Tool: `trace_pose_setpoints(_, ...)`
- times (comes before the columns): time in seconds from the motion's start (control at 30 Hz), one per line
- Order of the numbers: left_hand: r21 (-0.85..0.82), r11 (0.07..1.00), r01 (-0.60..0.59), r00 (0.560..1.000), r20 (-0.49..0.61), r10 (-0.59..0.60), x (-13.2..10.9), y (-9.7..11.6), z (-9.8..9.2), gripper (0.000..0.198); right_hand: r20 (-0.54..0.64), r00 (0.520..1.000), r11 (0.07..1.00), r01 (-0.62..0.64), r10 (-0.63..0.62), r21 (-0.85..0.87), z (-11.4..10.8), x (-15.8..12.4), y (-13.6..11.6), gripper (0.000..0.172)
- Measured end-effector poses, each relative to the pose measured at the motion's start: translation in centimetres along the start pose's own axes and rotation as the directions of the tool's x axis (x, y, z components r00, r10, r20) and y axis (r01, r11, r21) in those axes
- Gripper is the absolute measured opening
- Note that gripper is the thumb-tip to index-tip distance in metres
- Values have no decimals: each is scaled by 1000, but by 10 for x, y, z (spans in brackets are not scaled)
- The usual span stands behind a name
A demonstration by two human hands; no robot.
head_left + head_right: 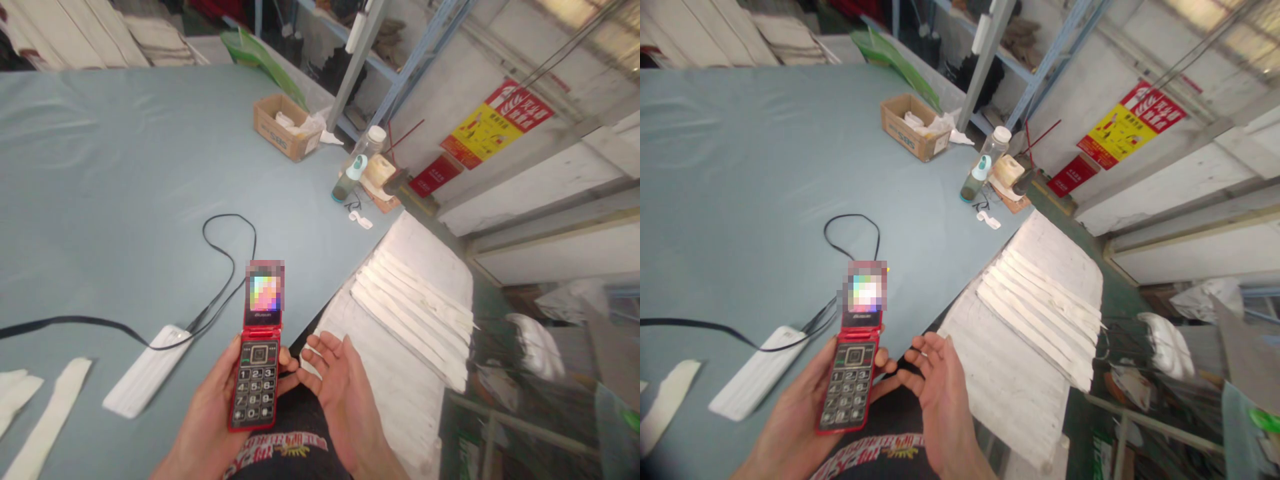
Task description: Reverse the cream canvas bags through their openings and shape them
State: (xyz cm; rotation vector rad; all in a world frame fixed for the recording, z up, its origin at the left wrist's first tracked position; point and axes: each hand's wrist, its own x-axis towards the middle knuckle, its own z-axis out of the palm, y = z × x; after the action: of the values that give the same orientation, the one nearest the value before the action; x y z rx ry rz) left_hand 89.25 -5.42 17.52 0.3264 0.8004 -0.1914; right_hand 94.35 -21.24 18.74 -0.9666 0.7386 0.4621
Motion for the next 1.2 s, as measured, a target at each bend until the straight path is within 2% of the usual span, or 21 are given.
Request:
trace_pose_setpoints(0.2, 20, 1000, 19, 992, -124, -17, -4, 2, 14, 49, -11, 1000, 1000, -9, 9, -9, 1, 1, 0, 70)
trace_pose_setpoints(0.43, 46, 999, -2, 999, -51, 5, -2, 2, 6, 46, -16, 1000, 1000, -18, 18, 13, 2, 2, 0, 70)
trace_pose_setpoints(0.6, 52, 998, -20, 992, -127, 26, -2, 2, 11, 47, -8, 1000, 1000, -4, 4, 29, 0, 1, 1, 69)
trace_pose_setpoints(0.83, 60, 998, -11, 987, -157, 21, -3, 3, 23, 53, 31, 999, 999, 13, -14, 31, -5, 0, 3, 65)
trace_pose_setpoints(0.93, 63, 998, -9, 991, -134, 17, -3, 1, 18, 52, 39, 999, 999, 17, -18, 30, -7, 0, 4, 63)
trace_pose_setpoints(1.1, 69, 998, -7, 999, -35, 10, -5, -3, 10, 46, 39, 999, 1000, 17, -17, 20, -9, -2, 5, 63)
trace_pose_setpoints(1.2, 68, 998, -9, 998, -58, 13, -8, -2, 14, 49, 35, 999, 1000, 10, -11, 22, -9, -4, 4, 63)
